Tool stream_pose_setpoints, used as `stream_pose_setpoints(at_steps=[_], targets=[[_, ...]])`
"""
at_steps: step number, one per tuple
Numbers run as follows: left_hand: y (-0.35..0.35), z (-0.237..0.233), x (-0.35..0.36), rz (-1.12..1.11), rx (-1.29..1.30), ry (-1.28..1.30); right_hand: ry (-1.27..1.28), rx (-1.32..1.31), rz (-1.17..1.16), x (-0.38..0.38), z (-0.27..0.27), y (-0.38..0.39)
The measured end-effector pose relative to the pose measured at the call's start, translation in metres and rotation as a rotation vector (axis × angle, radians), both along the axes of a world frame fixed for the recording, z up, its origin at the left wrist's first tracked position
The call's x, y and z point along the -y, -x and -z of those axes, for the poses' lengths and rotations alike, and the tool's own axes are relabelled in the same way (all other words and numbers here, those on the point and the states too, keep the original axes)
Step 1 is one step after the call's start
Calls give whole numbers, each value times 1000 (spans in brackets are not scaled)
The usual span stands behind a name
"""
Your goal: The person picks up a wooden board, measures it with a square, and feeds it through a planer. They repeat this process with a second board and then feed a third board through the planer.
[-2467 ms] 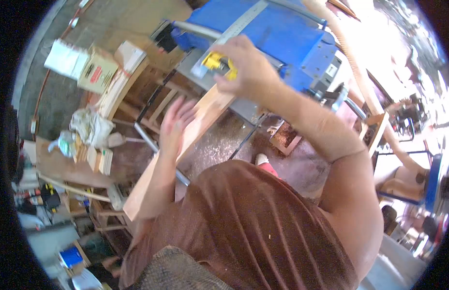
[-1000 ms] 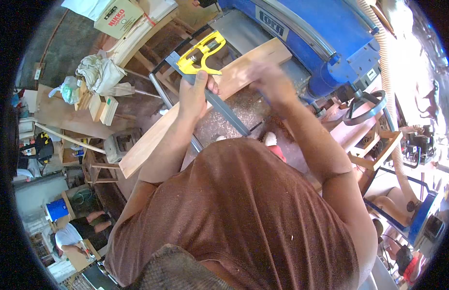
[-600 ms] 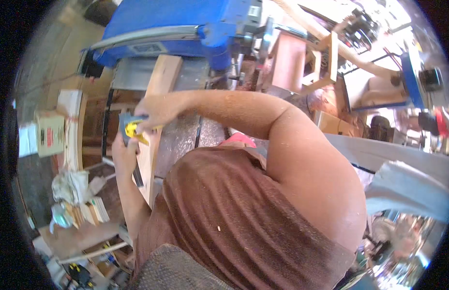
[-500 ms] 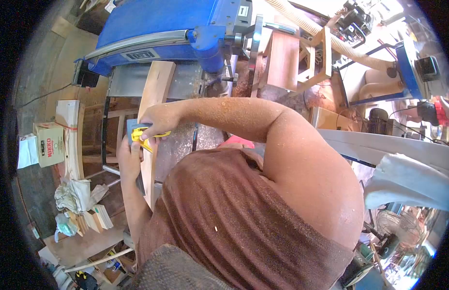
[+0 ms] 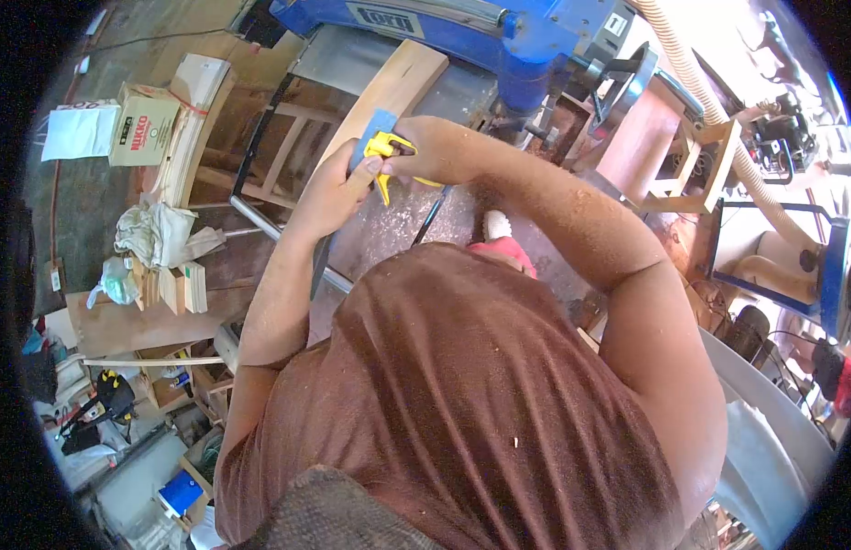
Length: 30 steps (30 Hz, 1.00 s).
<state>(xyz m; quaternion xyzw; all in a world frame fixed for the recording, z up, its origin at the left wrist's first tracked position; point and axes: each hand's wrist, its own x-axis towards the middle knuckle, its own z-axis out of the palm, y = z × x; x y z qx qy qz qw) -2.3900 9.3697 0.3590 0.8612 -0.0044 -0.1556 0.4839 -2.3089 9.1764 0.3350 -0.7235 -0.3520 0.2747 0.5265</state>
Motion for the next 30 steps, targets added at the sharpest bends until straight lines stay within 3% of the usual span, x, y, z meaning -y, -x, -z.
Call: stream_pose_setpoints(at_steps=[3,7,9,13,15,18,21,24,26,28,30], targets=[[5,-13,12,-64,-145,133,177,17,-125,9,-25,2],[9,-16,18,-52,-96,89,281,-151,-156,15,-46,10],[13,-10,18,-55,34,81,171,91,-102,17,-34,14],[18,-20,22,-90,-70,102,74,316,-96,18,-17,8],[22,-20,20,-59,-140,301,178,40,-134,21,-48,11],[34,-27,15,-116,-296,367,307,-92,-117,20,-50,8],[39,-33,22,-151,-226,256,133,13,-134,16,-41,16],[40,-44,24,-151,-226,197,107,136,-184,12,-33,19],[42,-51,24,-156,-233,187,110,75,-198,11,-47,18],[43,-56,20,-136,-247,465,110,16,-212,8,-52,17],[47,-57,17,-158,-242,464,50,178,-213,6,-50,16]])
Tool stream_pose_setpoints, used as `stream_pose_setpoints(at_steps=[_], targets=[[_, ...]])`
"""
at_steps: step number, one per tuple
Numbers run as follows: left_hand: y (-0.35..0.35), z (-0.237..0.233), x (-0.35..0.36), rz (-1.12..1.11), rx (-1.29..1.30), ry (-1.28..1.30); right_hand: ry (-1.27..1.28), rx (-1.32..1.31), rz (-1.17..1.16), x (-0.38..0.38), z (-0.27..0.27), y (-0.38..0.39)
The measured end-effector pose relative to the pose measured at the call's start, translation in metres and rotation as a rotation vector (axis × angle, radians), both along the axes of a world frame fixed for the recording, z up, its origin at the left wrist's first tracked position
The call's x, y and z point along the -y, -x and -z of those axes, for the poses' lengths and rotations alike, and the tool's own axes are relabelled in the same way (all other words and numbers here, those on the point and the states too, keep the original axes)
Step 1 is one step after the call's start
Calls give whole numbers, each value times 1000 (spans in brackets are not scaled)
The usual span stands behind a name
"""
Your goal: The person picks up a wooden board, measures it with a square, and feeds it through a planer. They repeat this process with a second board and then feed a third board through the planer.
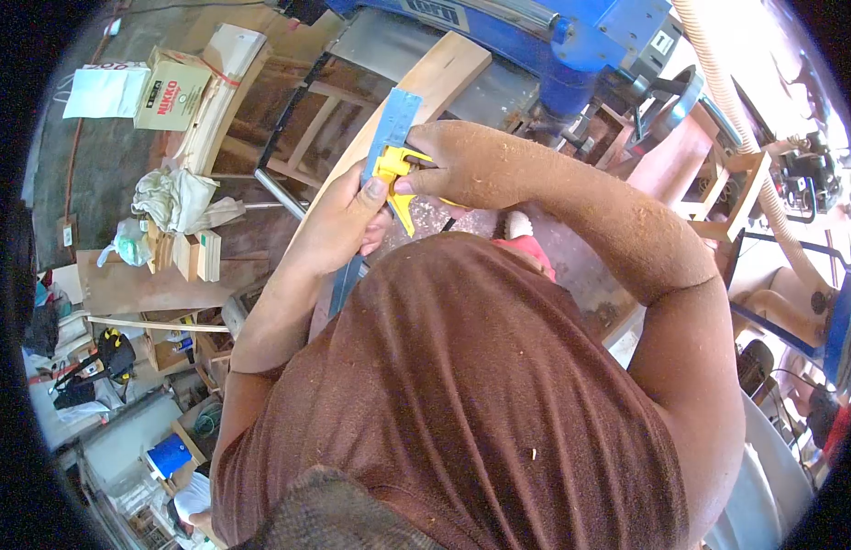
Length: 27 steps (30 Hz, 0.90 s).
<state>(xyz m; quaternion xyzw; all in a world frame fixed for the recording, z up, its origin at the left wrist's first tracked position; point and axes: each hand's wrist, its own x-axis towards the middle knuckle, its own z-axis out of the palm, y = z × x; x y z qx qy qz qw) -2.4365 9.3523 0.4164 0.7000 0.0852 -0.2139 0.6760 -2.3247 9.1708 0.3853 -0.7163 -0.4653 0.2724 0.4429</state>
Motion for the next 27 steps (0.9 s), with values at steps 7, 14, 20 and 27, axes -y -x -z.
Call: stream_pose_setpoints(at_steps=[7,14,20,27], targets=[[7,4,-4,-60,28,-246,215,-38,53,-4,-29,8],[10,0,-6,-77,127,-359,159,-94,102,-4,-31,13],[8,4,-10,-37,203,-227,67,-63,80,-6,-21,14],[12,-3,0,-39,91,-280,39,-7,94,0,-23,17]])
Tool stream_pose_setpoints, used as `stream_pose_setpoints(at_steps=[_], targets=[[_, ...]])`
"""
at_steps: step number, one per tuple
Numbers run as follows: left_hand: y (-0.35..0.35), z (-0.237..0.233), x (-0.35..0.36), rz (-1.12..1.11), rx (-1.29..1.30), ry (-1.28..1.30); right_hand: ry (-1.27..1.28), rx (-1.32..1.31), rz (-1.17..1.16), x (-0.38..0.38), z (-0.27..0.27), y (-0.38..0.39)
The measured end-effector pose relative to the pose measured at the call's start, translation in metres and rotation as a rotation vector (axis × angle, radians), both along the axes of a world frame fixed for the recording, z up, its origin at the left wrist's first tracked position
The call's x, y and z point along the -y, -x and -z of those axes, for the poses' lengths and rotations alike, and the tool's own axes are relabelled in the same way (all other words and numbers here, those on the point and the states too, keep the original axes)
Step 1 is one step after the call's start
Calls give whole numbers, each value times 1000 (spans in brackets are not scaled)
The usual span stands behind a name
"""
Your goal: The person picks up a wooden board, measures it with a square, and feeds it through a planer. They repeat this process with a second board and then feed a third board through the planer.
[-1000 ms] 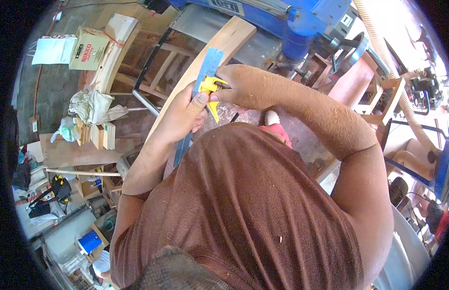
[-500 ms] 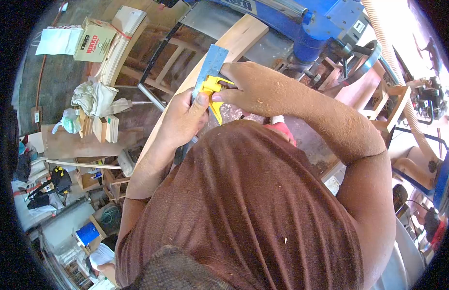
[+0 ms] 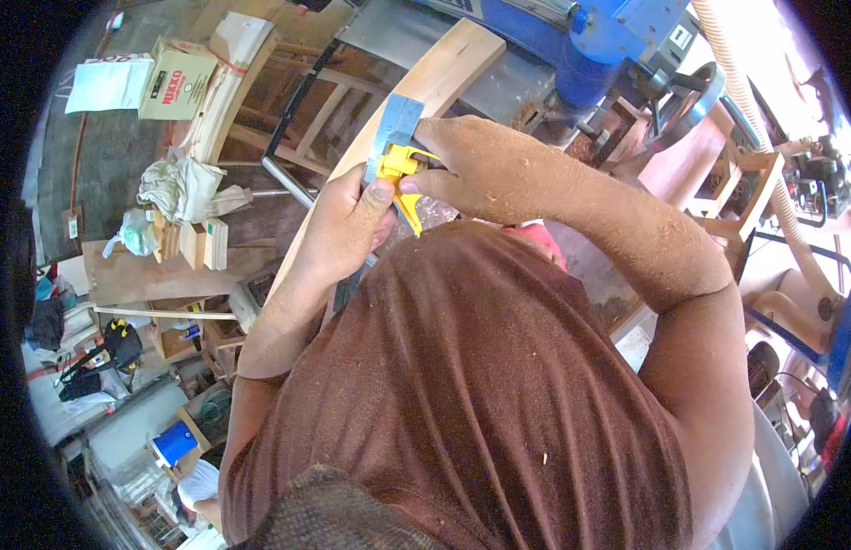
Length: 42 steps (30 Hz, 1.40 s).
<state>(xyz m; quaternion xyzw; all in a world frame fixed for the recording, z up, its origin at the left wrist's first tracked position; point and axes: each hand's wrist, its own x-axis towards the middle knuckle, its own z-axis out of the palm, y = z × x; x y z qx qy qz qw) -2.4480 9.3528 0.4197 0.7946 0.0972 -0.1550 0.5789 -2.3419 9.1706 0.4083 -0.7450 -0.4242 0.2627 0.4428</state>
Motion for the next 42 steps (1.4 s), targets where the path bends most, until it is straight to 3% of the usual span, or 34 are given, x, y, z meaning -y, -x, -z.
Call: stream_pose_setpoints(at_steps=[6,10,25,28,31,33,42], targets=[[0,-2,5,-16,50,35,-77,191,10,5,8,0],[2,-3,7,-34,47,33,43,60,12,9,-7,2],[1,-16,8,19,-15,-1,134,178,-9,12,-17,1],[-3,-4,5,-3,58,-7,164,40,31,10,-21,-3],[-12,8,-4,-5,63,8,25,105,154,4,-2,-12],[-17,6,-9,8,21,-52,-56,-21,204,1,7,-14],[-22,9,-14,-3,-80,-71,20,1,152,-3,3,-20]])
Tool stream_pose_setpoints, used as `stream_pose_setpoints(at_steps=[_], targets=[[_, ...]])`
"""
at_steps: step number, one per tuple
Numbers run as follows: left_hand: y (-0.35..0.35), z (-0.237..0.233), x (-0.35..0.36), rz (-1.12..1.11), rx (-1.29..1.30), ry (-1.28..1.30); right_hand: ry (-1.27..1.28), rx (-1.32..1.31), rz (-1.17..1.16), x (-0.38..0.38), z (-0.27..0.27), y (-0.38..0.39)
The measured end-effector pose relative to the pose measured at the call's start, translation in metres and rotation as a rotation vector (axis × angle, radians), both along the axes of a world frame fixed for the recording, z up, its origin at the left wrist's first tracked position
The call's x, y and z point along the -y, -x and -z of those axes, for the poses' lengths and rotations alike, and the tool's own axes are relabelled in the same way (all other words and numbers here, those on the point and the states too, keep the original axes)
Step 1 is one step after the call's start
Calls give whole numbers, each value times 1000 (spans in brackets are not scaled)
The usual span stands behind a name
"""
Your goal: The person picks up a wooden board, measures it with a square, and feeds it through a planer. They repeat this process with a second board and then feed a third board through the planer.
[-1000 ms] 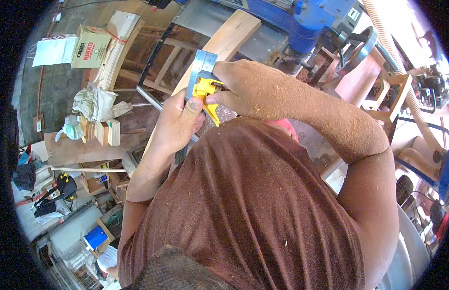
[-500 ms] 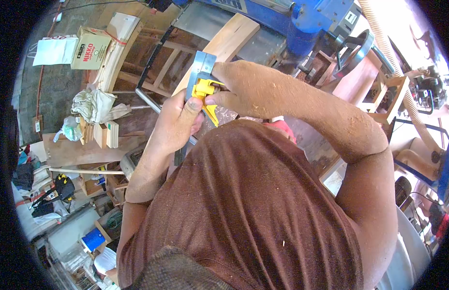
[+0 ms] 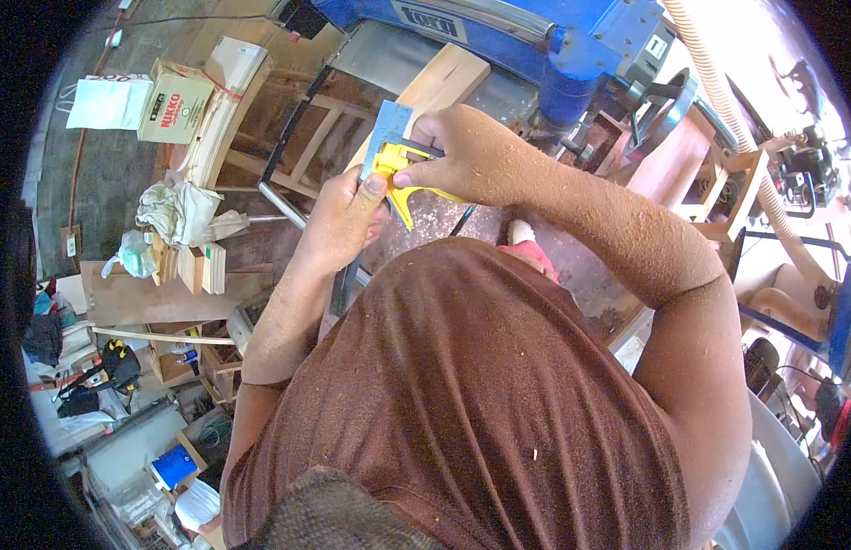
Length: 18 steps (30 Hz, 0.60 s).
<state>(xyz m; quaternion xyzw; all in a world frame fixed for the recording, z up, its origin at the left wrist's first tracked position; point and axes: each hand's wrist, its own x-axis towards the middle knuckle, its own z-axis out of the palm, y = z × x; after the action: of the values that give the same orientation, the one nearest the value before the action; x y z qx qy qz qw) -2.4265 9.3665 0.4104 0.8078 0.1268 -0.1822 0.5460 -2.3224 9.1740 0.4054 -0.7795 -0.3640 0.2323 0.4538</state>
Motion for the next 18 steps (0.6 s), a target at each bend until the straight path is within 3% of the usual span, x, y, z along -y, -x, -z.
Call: stream_pose_setpoints(at_steps=[7,13,16,18], targets=[[1,3,0,-27,92,107,-17,10,1,-4,0,-2],[-1,4,-7,9,110,40,-80,6,-23,-7,4,-4],[-4,12,-13,4,15,74,-26,-169,-53,-11,23,-7],[-4,22,-15,14,14,95,-175,-460,-149,-13,51,-10]])
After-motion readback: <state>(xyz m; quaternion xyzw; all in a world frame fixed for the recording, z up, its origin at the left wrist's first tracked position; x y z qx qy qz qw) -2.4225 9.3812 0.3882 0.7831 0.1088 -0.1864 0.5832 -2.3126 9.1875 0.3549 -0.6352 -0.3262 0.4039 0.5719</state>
